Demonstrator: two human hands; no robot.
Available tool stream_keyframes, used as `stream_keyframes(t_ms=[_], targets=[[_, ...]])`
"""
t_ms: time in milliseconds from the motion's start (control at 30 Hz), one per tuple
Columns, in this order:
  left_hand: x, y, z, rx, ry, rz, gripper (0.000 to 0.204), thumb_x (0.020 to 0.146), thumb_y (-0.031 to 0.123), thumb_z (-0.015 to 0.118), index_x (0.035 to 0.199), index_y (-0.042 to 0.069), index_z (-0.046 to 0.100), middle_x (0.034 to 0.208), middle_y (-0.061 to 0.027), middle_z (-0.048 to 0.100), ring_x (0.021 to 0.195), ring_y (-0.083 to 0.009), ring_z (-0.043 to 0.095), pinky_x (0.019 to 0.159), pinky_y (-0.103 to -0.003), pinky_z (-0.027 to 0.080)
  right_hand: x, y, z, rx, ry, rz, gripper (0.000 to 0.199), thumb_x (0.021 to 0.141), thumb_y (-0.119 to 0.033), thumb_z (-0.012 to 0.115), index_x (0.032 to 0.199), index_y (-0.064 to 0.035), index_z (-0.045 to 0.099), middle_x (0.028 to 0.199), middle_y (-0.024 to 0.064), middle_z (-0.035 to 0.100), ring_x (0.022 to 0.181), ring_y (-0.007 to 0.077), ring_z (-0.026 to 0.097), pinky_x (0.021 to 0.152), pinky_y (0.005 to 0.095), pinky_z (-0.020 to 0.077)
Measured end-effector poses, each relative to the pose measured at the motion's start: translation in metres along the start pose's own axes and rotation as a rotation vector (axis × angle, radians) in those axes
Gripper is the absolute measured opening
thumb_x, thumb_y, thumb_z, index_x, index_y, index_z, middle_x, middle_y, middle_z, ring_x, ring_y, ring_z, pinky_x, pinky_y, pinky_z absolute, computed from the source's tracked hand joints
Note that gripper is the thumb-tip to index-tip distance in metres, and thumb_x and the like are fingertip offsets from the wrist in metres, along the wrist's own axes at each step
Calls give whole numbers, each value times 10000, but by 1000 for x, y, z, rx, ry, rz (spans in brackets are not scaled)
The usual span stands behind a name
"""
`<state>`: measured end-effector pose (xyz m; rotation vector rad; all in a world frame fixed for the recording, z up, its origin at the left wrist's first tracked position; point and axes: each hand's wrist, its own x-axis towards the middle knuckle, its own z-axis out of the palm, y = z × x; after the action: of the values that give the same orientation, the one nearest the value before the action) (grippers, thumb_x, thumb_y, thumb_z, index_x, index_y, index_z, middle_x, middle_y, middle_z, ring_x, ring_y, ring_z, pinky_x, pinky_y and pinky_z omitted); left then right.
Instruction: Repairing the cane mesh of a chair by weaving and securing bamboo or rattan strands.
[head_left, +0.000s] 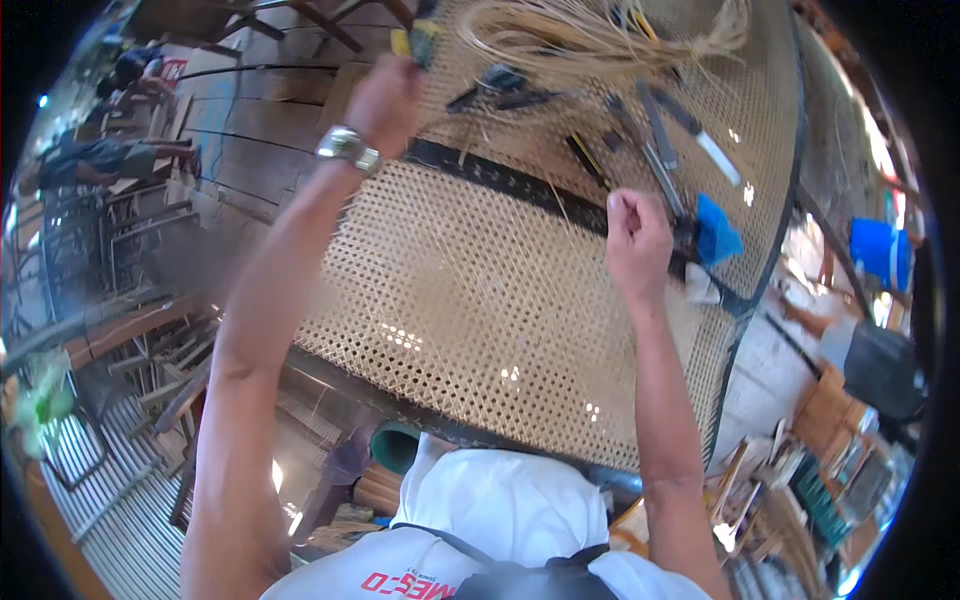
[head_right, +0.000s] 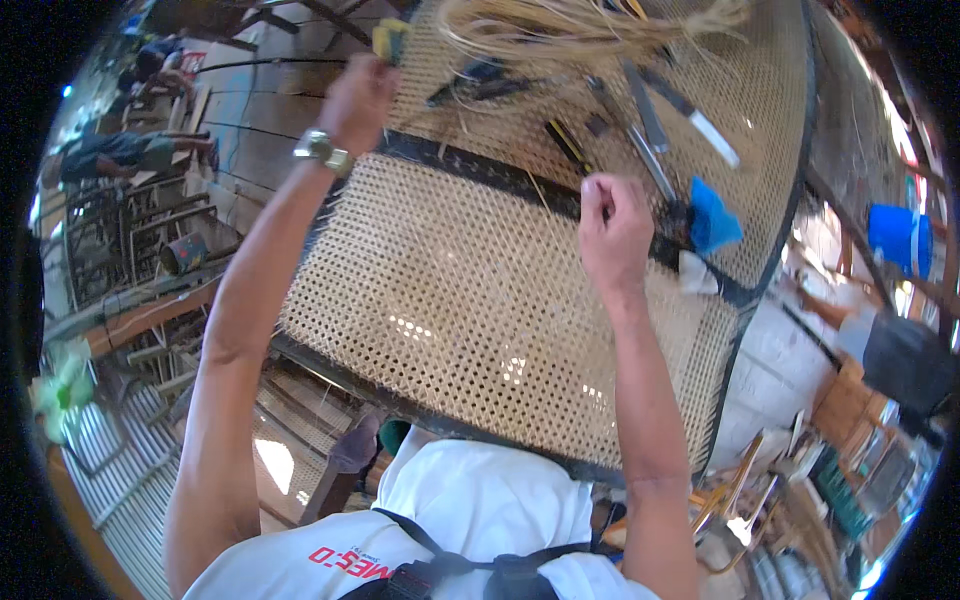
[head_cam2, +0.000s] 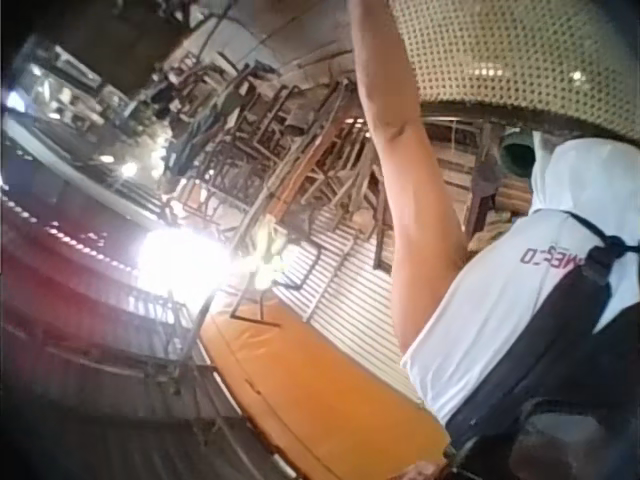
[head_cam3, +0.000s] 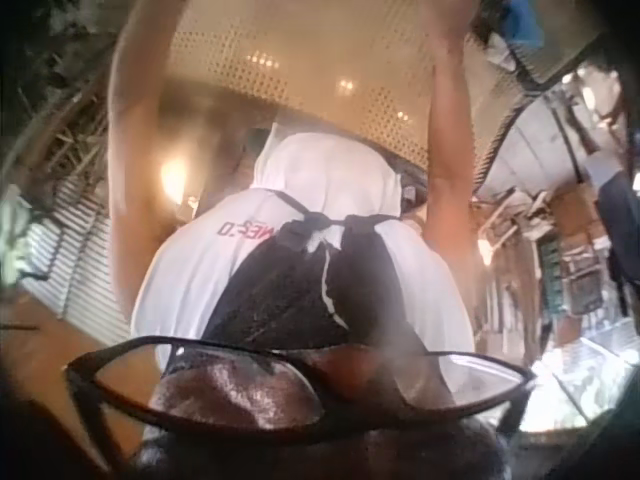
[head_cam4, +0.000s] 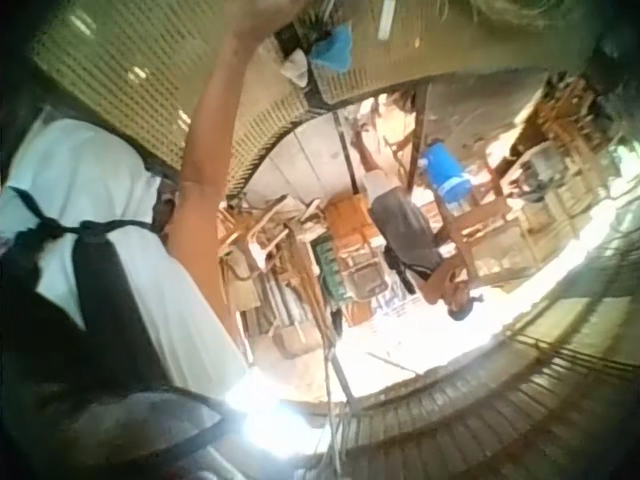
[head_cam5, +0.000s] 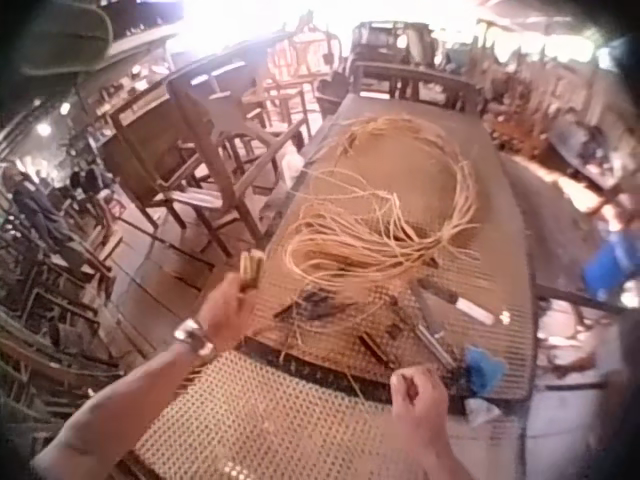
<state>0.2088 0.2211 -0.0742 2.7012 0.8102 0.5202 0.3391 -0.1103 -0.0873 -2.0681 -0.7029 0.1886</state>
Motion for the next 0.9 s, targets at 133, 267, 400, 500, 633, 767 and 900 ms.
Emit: stream_keyframes(t_ms=[133,267,400,500,633,767,900], targets=[[32,22,-69,-665,-139,-129,265,989,299,584,1048,50,655,862,-40,695,775,-120,634,688,-281,497,8,11,-17,51,83,67,325,917,-240,687,1176,-52,632,1090,139,629,977,271,613,843,389,501],[-8,82,-105,-959,-702,-452,311,1033,299,504,1041,44,682,891,-8,653,761,-104,582,715,-249,461,11,-58,-48,-100,-71,-607,902,665,-172,886,1455,-191,450,1470,86,410,1364,273,393,1107,430,377],[-96,134,-47,-1538,-1080,-786,431,966,386,561,1209,31,587,995,-111,676,830,-229,710,672,-382,626,-42,-73,-48,-121,-256,-843,877,631,-302,884,1410,-167,506,1484,83,408,1341,296,422,1152,434,337],[-140,173,-37,-1830,-1333,-1091,457,994,404,536,1263,35,557,1074,-155,674,781,-238,717,607,-386,626,-88,-76,-72,-44,-425,-803,815,653,-244,861,1390,-166,523,1431,68,484,1324,280,461,1144,423,369],[-169,178,-19,-1398,-1304,-872,439,1035,398,505,1295,48,551,1092,-114,680,810,-178,685,625,-292,571,-108,-67,-89,163,-660,-530,699,732,-170,803,1376,-155,532,1329,65,584,1259,297,548,1052,396,483],[-156,190,-50,-1175,-1439,-788,461,1029,450,521,1243,49,594,1027,-66,693,804,-134,635,680,-266,514,-89,-63,-115,472,-652,89,531,925,-292,689,1352,-18,532,1293,106,625,1172,216,622,1003,354,492],[-171,207,-40,-812,-1157,-120,476,929,482,619,951,10,672,707,-121,656,558,-205,576,547,-358,449,-77,-38,-121,881,-580,282,544,983,-343,629,1383,1,497,1220,97,645,1096,184,640,984,329,492]])
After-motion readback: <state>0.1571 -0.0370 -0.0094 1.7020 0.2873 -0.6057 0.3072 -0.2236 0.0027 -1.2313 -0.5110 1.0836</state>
